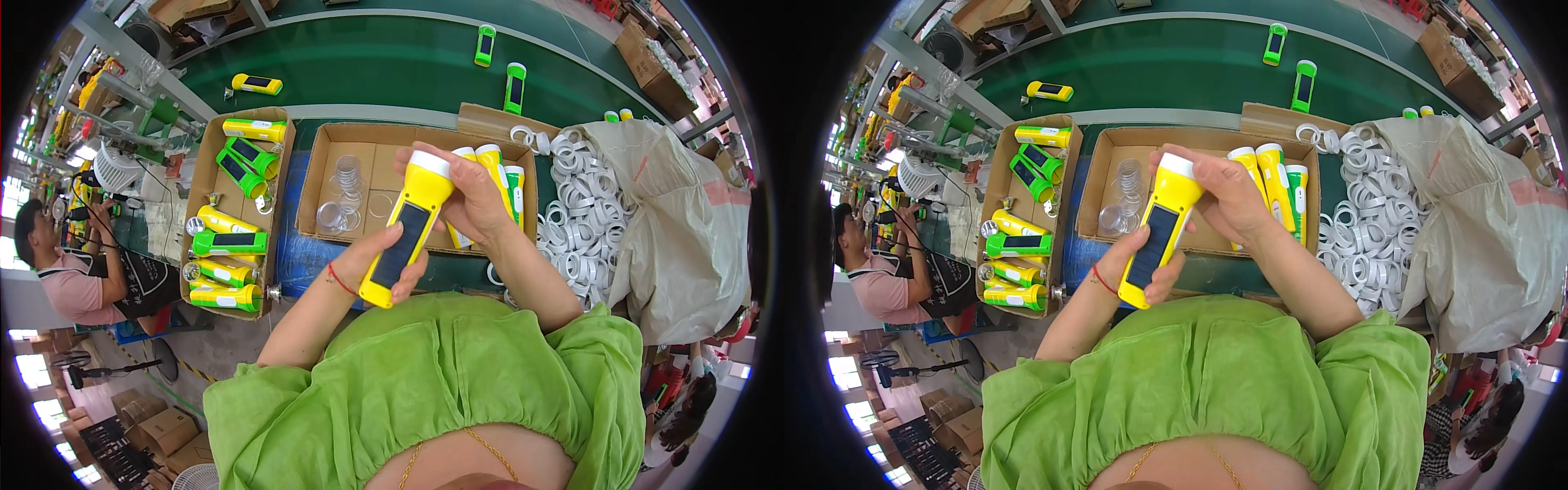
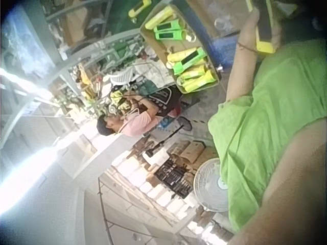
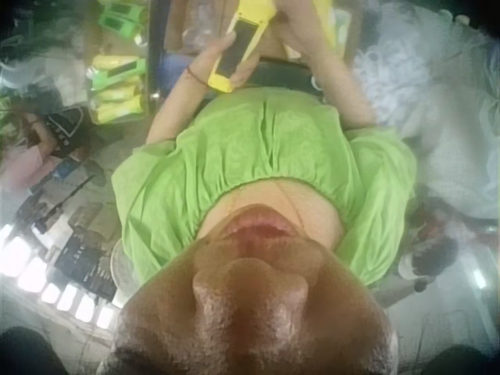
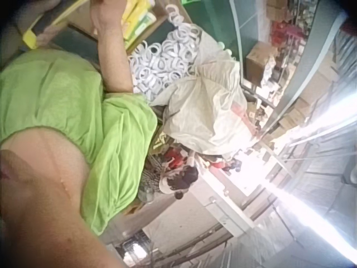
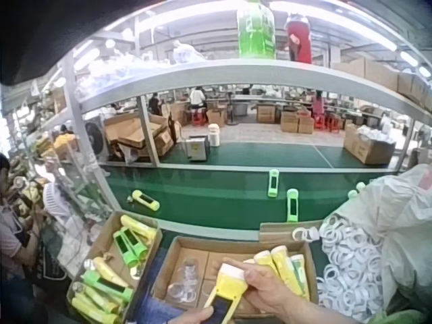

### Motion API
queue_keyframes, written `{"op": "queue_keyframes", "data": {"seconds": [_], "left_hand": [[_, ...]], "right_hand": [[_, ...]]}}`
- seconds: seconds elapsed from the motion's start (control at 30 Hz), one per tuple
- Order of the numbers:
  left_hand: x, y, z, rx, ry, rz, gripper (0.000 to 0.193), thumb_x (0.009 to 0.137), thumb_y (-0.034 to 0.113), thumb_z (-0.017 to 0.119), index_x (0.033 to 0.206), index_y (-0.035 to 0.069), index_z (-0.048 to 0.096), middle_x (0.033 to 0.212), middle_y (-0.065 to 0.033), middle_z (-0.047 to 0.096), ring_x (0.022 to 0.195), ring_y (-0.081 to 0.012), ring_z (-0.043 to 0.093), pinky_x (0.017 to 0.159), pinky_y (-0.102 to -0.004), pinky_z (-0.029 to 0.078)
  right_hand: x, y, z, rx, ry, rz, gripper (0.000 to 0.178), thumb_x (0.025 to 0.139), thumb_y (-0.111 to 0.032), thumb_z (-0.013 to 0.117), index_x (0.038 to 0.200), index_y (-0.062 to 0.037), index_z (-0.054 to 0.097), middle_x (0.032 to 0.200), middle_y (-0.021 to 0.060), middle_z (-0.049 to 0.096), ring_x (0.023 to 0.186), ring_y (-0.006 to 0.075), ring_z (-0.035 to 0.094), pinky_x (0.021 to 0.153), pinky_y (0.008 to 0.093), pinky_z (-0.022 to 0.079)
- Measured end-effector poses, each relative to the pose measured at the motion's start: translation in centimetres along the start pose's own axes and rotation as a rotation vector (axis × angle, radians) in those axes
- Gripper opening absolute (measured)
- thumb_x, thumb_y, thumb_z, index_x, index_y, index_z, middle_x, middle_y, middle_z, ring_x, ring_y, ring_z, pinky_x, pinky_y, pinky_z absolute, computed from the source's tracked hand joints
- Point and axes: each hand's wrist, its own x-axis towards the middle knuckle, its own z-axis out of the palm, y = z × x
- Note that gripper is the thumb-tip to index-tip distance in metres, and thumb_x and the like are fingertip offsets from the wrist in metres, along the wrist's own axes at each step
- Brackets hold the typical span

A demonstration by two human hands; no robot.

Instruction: The person assembles flashlights by attaching transparent lenses and front caps onto the flashlight bodies by hand, then places the assembled flashlights into cardboard boxes.

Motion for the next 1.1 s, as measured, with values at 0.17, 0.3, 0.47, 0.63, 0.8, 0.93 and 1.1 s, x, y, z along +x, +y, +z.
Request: {"op": "queue_keyframes", "data": {"seconds": [0.17,0.3,0.47,0.63,0.8,0.93,1.1], "left_hand": [[-0.1,-1.4,-0.1,-0.147,-0.141,-0.004,0.059,0.090,0.052,0.048,0.134,0.014,0.033,0.069,-0.0090,0.047,0.049,-0.0174,0.048,0.046,-0.0310,0.042],[0.1,-0.6,1.1,0.118,0.241,0.015,0.044,0.092,0.043,0.050,0.118,0.009,0.045,0.069,-0.0092,0.053,0.050,-0.0175,0.054,0.046,-0.0299,0.045],[0.6,-0.4,0.6,0.453,0.454,0.058,0.037,0.092,0.037,0.053,0.108,0.006,0.046,0.073,-0.0094,0.058,0.055,-0.0175,0.060,0.048,-0.0285,0.049],[1.0,0.3,-1.2,0.349,0.381,0.418,0.057,0.090,0.045,0.056,0.128,0.007,0.038,0.100,-0.0089,0.057,0.085,-0.0172,0.061,0.072,-0.0301,0.050],[1.6,0.7,-1.5,0.507,0.546,0.510,0.066,0.088,0.052,0.053,0.131,0.004,0.038,0.122,-0.0076,0.051,0.113,-0.0184,0.050,0.095,-0.0345,0.042],[0.3,4.4,-0.7,0.247,0.502,0.833,0.073,0.085,0.052,0.057,0.136,0.005,0.035,0.114,-0.0080,0.053,0.107,-0.0206,0.052,0.096,-0.0383,0.041],[-0.2,5.5,-1.2,0.165,0.203,0.619,0.065,0.080,0.039,0.066,0.131,0.006,0.043,0.105,-0.0059,0.055,0.101,-0.0202,0.055,0.093,-0.0398,0.045]], "right_hand": [[-0.3,1.1,1.6,0.165,-0.013,-0.078,0.058,0.087,-0.036,0.061,0.127,0.0028,0.046,0.119,0.0176,0.055,0.107,0.0271,0.055,0.089,0.0376,0.047],[-0.2,1.4,1.2,-0.011,0.202,-0.041,0.049,0.088,-0.034,0.059,0.120,0.0011,0.050,0.111,0.0171,0.059,0.111,0.0274,0.054,0.094,0.0397,0.045],[0.9,1.4,1.0,0.032,0.198,-0.012,0.050,0.090,-0.023,0.057,0.131,0.0004,0.042,0.110,0.0154,0.059,0.106,0.0209,0.055,0.093,0.0356,0.044],[-0.1,2.8,0.6,-0.293,0.079,-0.123,0.092,0.082,-0.003,0.060,0.148,-0.0144,-0.002,0.138,0.0161,0.036,0.126,0.0235,0.040,0.100,0.0349,0.039],[-1.8,3.7,2.6,-0.530,0.038,0.240,0.108,0.071,-0.014,0.074,0.147,-0.0079,-0.001,0.132,0.0170,0.043,0.117,0.0238,0.050,0.086,0.0324,0.048],[-2.5,2.8,1.1,-0.713,0.057,0.462,0.070,0.070,-0.017,0.075,0.129,-0.0007,0.040,0.093,0.0094,0.061,0.084,0.0197,0.060,0.070,0.0284,0.050],[-3.3,3.2,1.5,-0.527,-0.143,0.259,0.058,0.067,-0.018,0.080,0.112,-0.0020,0.049,0.084,0.0100,0.061,0.066,0.0152,0.061,0.058,0.0289,0.050]]}}
